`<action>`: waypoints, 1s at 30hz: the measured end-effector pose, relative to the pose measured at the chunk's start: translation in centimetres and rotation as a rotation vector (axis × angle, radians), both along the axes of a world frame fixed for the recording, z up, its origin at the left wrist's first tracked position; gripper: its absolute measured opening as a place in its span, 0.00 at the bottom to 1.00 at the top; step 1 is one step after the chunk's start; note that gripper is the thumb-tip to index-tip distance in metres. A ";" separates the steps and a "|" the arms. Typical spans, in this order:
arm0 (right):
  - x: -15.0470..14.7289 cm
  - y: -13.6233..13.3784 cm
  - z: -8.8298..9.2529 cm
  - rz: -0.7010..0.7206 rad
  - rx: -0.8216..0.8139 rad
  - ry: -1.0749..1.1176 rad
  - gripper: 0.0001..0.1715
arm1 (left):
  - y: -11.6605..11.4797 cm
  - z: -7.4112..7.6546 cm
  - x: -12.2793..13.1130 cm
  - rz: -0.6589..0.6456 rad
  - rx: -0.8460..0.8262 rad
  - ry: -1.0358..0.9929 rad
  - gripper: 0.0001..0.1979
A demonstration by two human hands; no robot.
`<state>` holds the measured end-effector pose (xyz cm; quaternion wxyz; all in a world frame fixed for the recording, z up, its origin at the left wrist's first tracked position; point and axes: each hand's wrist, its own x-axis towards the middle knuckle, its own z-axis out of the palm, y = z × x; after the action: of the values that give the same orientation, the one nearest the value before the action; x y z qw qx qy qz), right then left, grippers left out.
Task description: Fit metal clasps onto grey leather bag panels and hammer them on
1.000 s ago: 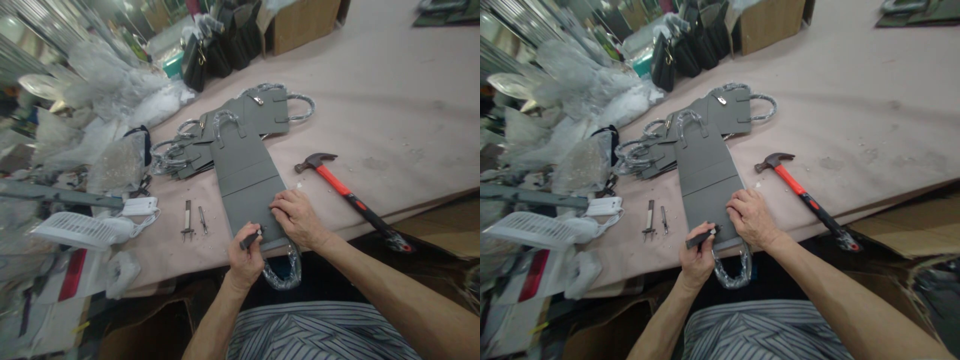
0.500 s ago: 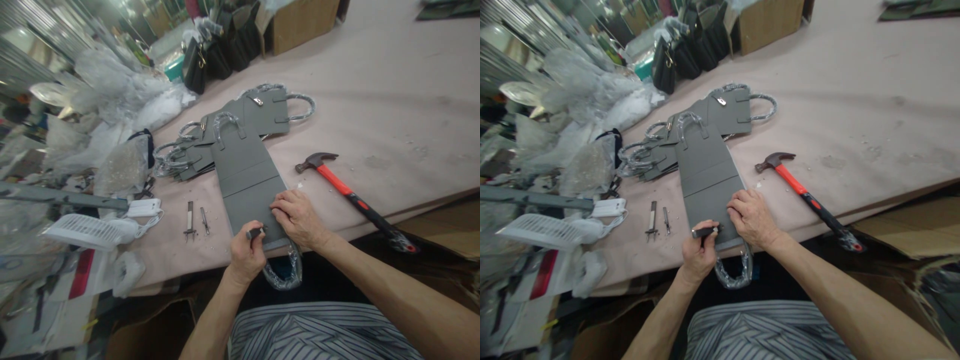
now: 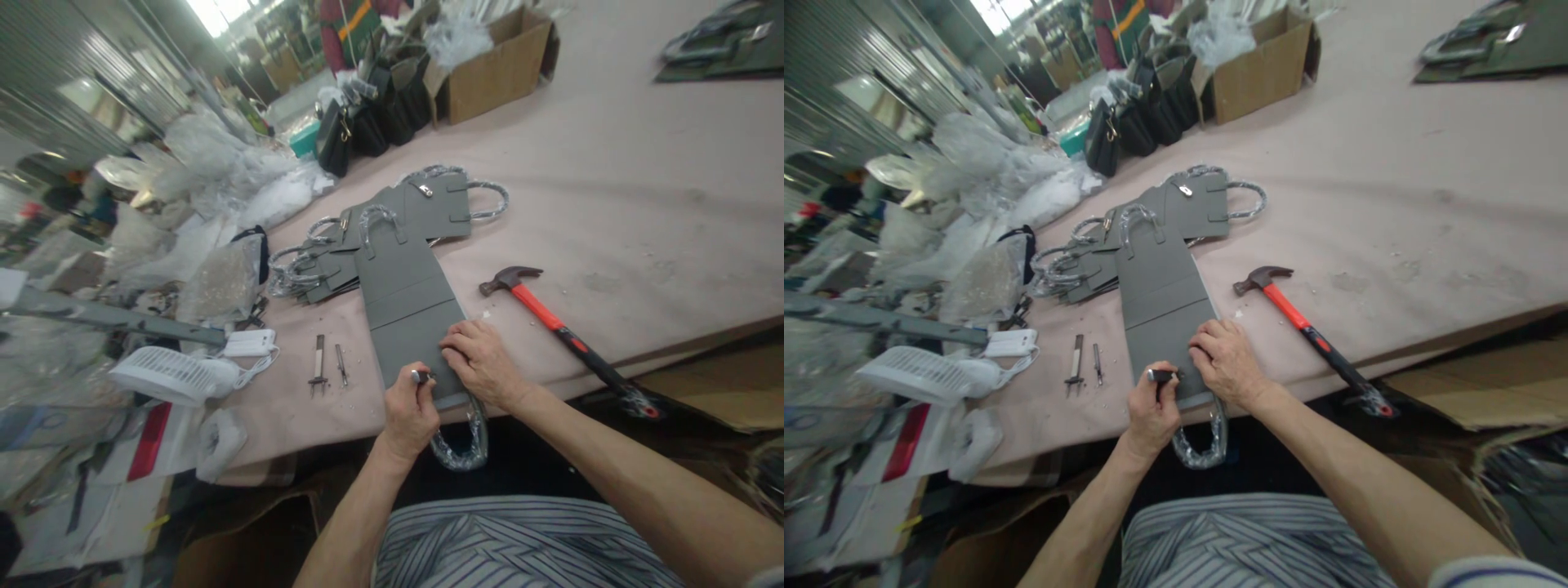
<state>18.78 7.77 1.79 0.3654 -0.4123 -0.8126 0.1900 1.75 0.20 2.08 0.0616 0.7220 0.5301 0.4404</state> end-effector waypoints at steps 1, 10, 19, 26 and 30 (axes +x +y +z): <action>0.1 0.0 0.1 0.009 -0.002 0.006 0.10 | 0.0 0.0 0.0 -0.003 -0.004 0.000 0.07; 1.1 -0.3 -0.4 0.038 -0.002 -0.020 0.08 | -0.2 -0.3 -0.3 -0.024 0.042 -0.032 0.08; 5.8 0.2 0.8 -0.329 0.121 -0.204 0.13 | 0.0 0.5 0.2 0.002 -0.072 -0.009 0.08; 12.6 0.6 1.5 -0.536 -0.381 -0.550 0.12 | 0.0 0.0 0.8 0.046 -0.054 -0.043 0.08; 11.5 0.1 4.2 -0.437 -1.015 -0.006 0.07 | 0.0 0.0 0.9 0.060 -0.059 -0.088 0.09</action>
<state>30.29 7.87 5.96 0.1494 -0.6964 -0.5155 0.4764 2.62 0.23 2.04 0.0929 0.6835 0.5610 0.4577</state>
